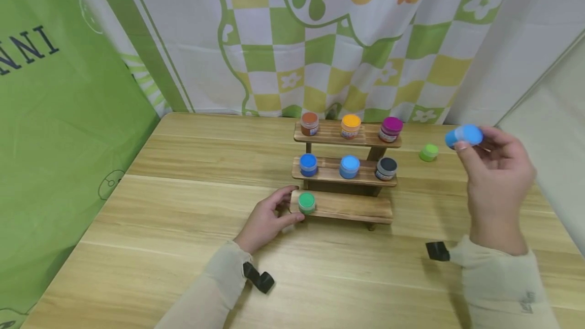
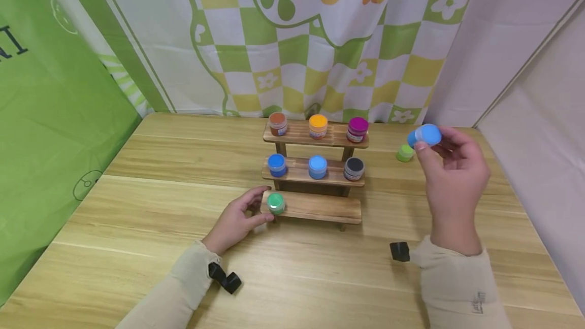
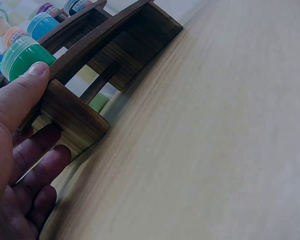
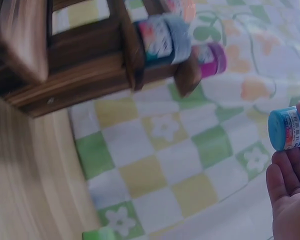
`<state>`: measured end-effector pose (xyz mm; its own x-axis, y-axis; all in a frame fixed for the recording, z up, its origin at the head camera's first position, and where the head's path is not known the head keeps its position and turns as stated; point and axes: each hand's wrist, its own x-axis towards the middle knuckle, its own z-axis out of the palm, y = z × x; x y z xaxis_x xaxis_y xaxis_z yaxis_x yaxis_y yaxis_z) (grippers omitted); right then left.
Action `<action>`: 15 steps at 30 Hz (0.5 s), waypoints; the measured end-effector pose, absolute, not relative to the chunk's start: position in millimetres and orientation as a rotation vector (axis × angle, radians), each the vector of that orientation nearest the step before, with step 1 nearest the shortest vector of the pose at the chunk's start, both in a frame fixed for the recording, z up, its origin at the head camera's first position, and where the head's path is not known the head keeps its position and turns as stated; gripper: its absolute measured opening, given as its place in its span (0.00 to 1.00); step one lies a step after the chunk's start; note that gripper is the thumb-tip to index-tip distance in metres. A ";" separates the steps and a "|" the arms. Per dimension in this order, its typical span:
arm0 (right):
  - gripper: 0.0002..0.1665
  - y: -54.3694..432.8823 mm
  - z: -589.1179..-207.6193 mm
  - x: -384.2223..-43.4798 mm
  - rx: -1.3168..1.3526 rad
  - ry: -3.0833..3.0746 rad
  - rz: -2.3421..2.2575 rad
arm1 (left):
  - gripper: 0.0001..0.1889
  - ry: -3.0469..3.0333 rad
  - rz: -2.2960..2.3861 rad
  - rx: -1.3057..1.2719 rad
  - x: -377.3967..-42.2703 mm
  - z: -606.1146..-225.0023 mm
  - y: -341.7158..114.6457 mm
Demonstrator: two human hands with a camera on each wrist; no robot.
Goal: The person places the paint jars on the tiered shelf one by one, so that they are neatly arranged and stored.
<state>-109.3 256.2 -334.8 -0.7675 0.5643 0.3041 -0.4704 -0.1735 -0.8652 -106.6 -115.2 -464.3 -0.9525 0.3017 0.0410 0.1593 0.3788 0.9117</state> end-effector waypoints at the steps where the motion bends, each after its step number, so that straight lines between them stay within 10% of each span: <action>1: 0.23 253.3 -333.0 -107.6 -0.095 -1.430 1.984 | 0.35 2.496 1.628 0.420 -106.5 -464.2 -115.2; 15: 0.20 227.7 -330.9 -101.1 0.259 -1.485 1.846 | 0.35 2.505 1.621 0.426 -106.8 -465.4 -115.4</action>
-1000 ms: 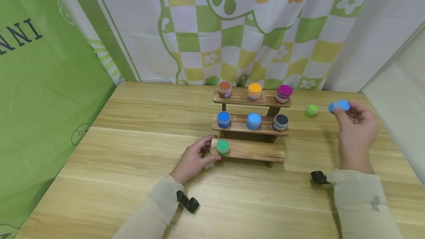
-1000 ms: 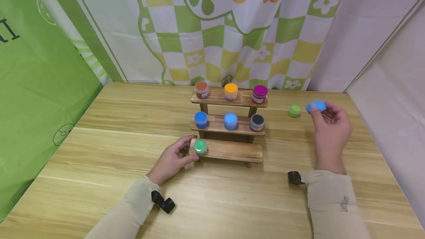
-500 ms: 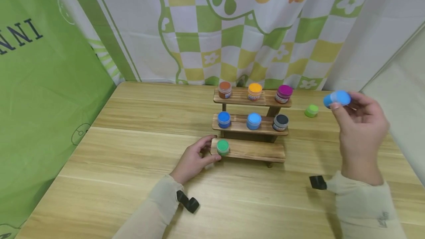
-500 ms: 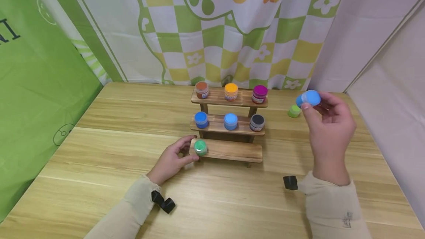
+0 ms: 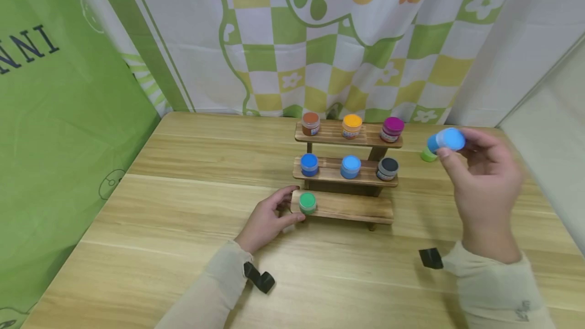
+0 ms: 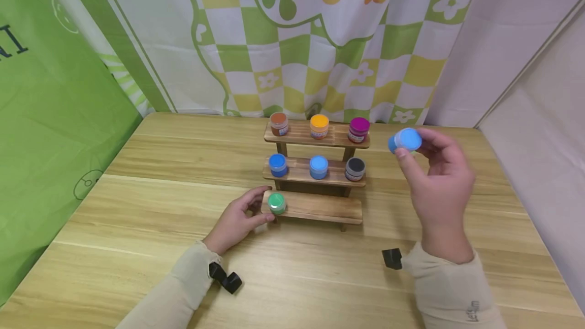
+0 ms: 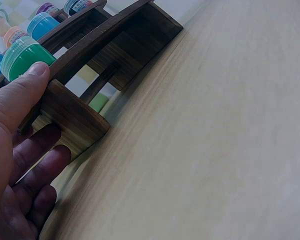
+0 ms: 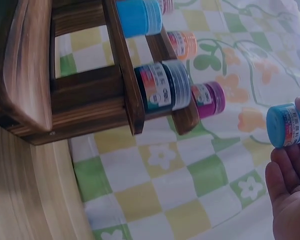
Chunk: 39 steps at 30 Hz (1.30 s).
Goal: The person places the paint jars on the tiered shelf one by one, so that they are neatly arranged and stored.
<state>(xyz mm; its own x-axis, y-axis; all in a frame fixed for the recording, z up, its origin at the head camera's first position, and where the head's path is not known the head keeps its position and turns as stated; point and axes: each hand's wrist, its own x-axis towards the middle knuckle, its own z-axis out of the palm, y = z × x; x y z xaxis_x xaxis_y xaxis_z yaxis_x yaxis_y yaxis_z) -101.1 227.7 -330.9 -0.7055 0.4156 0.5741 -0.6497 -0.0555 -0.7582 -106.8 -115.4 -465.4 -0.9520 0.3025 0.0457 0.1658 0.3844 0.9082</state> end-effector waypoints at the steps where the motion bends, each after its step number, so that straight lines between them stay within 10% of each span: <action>1: 0.20 226.3 -330.8 -100.2 0.264 -1.492 1.847 | 0.35 2.508 1.618 0.427 -106.9 -465.4 -115.3; 39: 0.28 189.3 -340.8 -86.5 0.858 -1.867 1.723 | 0.34 2.494 1.630 0.434 -107.2 -465.8 -115.0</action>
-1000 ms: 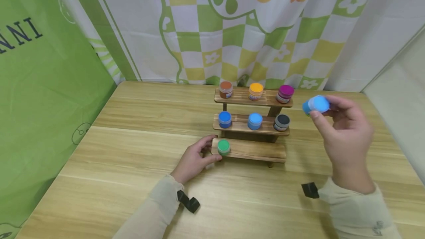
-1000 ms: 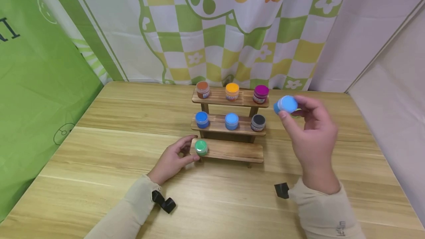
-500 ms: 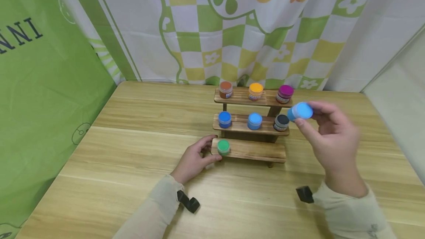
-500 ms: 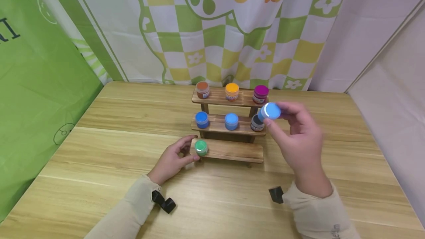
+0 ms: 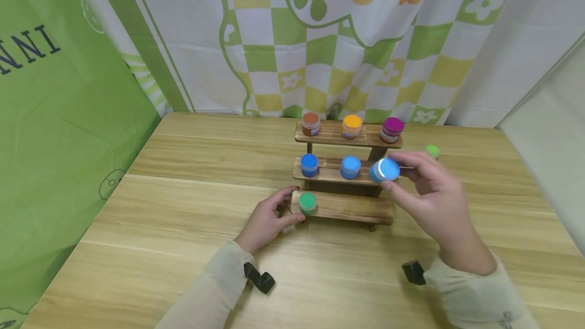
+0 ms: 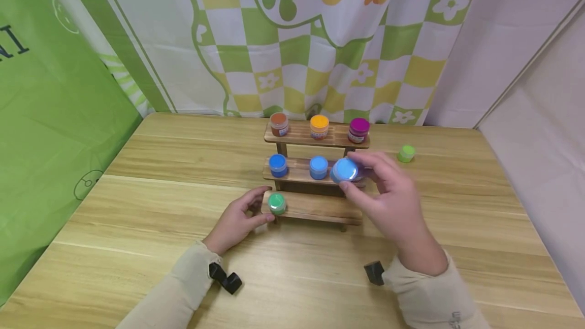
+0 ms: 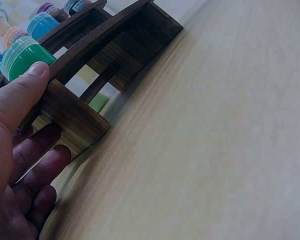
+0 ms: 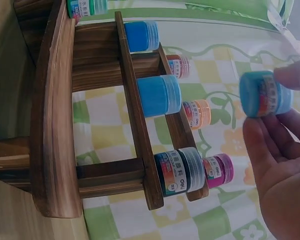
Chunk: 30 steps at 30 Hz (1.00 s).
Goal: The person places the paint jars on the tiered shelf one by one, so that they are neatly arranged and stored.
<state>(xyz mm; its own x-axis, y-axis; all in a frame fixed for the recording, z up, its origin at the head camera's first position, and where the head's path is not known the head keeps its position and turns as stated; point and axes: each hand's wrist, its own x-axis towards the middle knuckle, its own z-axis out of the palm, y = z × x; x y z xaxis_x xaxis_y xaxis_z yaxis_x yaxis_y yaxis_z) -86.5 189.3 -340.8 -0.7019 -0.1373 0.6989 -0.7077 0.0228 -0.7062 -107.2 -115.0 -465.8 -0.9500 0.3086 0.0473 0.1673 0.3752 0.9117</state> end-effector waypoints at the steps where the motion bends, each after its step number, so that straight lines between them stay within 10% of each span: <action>1: 0.28 188.6 -340.9 -86.0 0.866 -1.901 1.713 | 0.34 2.494 1.630 0.433 -107.2 -465.9 -115.1; 30: 0.22 174.7 -361.2 -88.8 0.863 -2.683 1.130 | 0.35 2.507 1.614 0.421 -106.6 -464.1 -114.8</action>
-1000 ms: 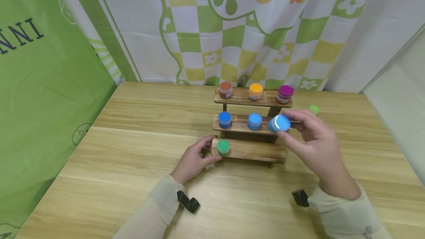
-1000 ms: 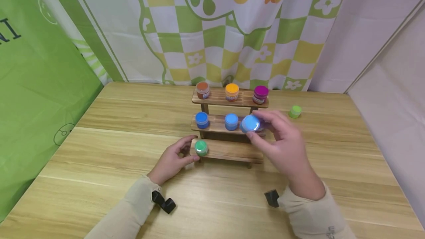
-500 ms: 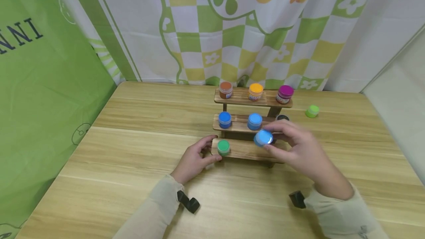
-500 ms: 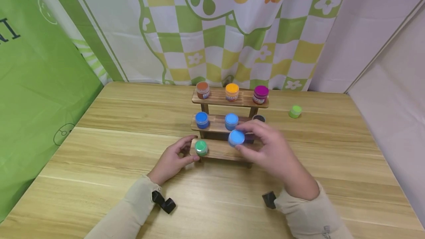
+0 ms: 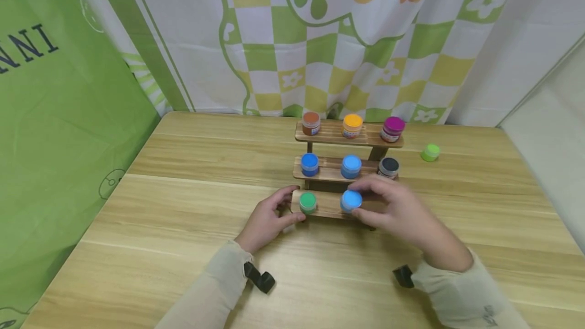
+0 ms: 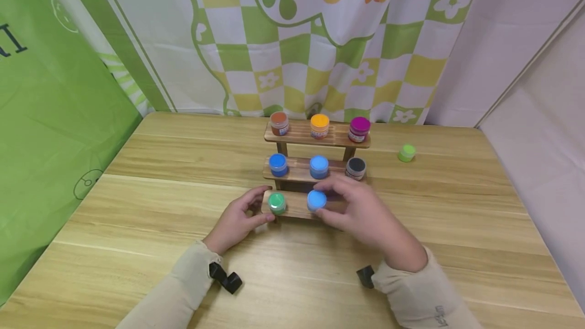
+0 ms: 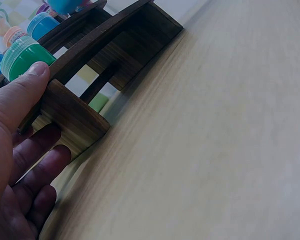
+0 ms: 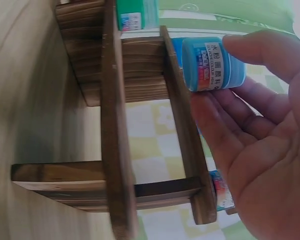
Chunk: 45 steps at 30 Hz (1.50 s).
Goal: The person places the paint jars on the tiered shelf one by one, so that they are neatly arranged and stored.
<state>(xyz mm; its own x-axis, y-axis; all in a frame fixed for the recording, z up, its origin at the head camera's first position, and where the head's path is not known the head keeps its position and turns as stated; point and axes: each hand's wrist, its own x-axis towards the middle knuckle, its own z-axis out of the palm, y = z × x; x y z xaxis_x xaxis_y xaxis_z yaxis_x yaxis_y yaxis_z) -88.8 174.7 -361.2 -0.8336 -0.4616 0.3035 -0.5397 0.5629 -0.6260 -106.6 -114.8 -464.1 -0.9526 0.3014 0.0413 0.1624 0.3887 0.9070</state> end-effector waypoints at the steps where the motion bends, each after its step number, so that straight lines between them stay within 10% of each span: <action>1: 0.22 173.9 -362.6 -89.3 0.865 -2.696 1.127 | 0.35 2.507 1.615 0.423 -106.6 -464.0 -114.9; 45: 0.20 164.5 -372.1 -90.4 0.754 -2.943 0.931 | 0.34 2.514 1.612 0.443 -107.8 -465.8 -115.1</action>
